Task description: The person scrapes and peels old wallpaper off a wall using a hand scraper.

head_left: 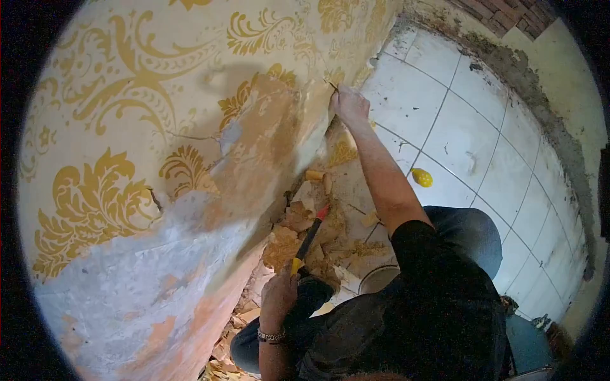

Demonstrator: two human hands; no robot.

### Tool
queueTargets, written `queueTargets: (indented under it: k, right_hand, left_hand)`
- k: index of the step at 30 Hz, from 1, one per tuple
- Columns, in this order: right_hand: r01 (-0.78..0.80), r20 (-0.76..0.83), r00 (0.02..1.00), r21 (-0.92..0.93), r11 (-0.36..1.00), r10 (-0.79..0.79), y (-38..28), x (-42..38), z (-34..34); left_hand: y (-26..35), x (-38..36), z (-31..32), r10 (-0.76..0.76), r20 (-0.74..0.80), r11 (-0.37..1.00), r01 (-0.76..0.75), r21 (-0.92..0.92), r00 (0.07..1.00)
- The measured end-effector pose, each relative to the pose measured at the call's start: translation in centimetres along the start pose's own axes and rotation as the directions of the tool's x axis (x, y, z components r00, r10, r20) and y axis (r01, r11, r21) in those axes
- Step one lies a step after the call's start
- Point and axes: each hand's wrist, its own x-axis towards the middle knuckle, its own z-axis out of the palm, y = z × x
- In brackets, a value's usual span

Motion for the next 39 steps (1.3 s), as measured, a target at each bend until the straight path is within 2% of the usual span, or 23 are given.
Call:
queueTargets:
  k: [2,3,5,7,9,10,12,13,15,16,18,20,22,24,26,27,28,29,31,34,36,38,39]
  right_hand:
    - [-0.21,-0.057,0.976,0.021,0.977,0.211,0.0,0.1,1.3]
    - [-0.211,-0.054,0.976,0.04,0.977,0.213,1.7,0.8,3.5]
    - [-0.413,0.042,0.91,0.031,0.91,0.412,7.0,1.0,6.6]
    - [-0.283,-0.029,0.956,0.151,0.947,0.29,6.6,-3.5,3.6]
    - [-0.337,-0.14,0.92,0.202,0.92,0.367,8.9,-7.0,7.2]
    - [-0.337,-0.13,0.922,0.188,0.922,0.364,9.2,-8.4,7.1]
    - [-0.482,0.084,0.875,0.072,0.873,0.476,9.3,-10.5,7.0]
    - [-0.487,0.084,0.873,0.077,0.87,0.481,9.9,-11.5,8.0]
    - [-0.163,-0.112,0.976,0.187,0.969,0.186,10.9,-12.5,9.0]
    - [-0.151,-0.12,0.977,0.183,0.971,0.174,10.1,-12.7,7.5]
    - [-0.436,0.07,0.9,0.156,0.887,0.43,7.9,-13.6,5.4]
    - [-0.405,-0.081,0.892,0.292,0.867,0.444,9.3,-14.0,7.0]
    - [-0.412,-0.036,0.885,0.401,0.818,0.463,10.9,-15.2,7.3]
    - [-0.45,-0.118,0.856,0.311,0.837,0.504,12.1,-16.7,9.8]
    - [-0.493,-0.222,0.814,0.225,0.84,0.537,11.9,-17.3,9.7]
    - [-0.561,0.064,0.758,0.572,0.598,0.65,11.4,-17.7,9.3]
    - [-0.605,0.378,0.699,0.765,0.221,0.607,9.6,-17.9,8.0]
    - [-0.592,0.37,0.717,0.771,0.235,0.591,7.7,-17.7,6.7]
    - [-0.517,0.45,0.808,0.851,0.093,0.381,-0.7,-18.4,-0.8]
    - [-0.384,0.393,0.916,0.917,-0.112,0.076,-9.7,-18.5,-7.4]
    - [-0.364,0.365,0.931,0.918,-0.157,-0.024,-13.9,-18.7,-10.8]
    - [-0.392,0.331,0.901,0.897,-0.202,-0.279,-16.2,-18.7,-12.6]
    - [-0.394,0.332,0.899,0.899,-0.194,-0.286,-16.7,-18.8,-12.8]
  left_hand:
    - [0.1,0.1,0.0,0.039,0.005,0.999,-0.038,-0.027,0.999]
    - [-0.3,0.4,0.1,0.029,-0.001,1.0,-0.029,-0.011,1.0]
    - [-1.8,-0.1,1.1,0.046,0.08,0.999,-0.047,0.004,0.996]
    - [-1.6,-0.2,0.3,0.068,-0.014,0.998,-0.068,0.015,0.998]
    - [-0.6,-0.7,0.6,0.066,-0.065,0.998,-0.068,-0.016,0.996]
    - [-0.3,-0.7,0.3,0.043,-0.06,0.999,-0.044,-0.023,0.997]
    - [-0.6,-1.0,0.1,0.027,-0.05,0.999,-0.028,-0.022,0.998]
    - [-0.7,-1.4,-0.3,0.03,-0.048,0.999,-0.031,-0.015,0.998]
    - [-0.1,-1.9,-1.3,0.03,-0.06,0.998,-0.033,-0.053,0.998]
    - [0.0,-1.9,-1.6,0.035,-0.071,0.997,-0.039,-0.06,0.997]
    - [0.2,-2.3,-2.3,0.024,-0.098,0.999,-0.028,-0.039,0.995]
    - [0.6,-2.9,-3.1,-0.007,-0.107,0.999,0.002,-0.04,0.994]
    - [1.2,-3.7,-4.0,-0.031,-0.122,0.999,0.026,-0.041,0.992]
    - [1.8,-4.7,-4.8,0.046,-0.178,0.998,-0.04,0.037,0.983]
    - [1.9,-5.6,-5.0,0.122,-0.303,0.989,-0.14,-0.039,0.945]
    - [2.0,-6.1,-5.0,0.184,-0.402,0.965,-0.242,-0.098,0.897]
    - [2.5,-6.7,-5.5,0.18,-0.424,0.964,-0.246,-0.104,0.887]
    - [3.2,-7.3,-6.3,0.154,-0.42,0.955,-0.245,-0.17,0.894]
    - [3.9,-8.2,-7.1,0.13,-0.432,0.938,-0.251,-0.237,0.892]
    - [3.8,-8.9,-6.7,0.128,-0.517,0.891,-0.327,-0.314,0.846]
    - [2.8,-7.7,-5.1,0.161,-0.65,0.818,-0.468,-0.333,0.743]
    - [3.0,-8.1,-4.4,0.146,-0.657,0.795,-0.484,-0.367,0.739]
    - [3.3,-8.5,-4.0,0.133,-0.652,0.777,-0.487,-0.4,0.747]
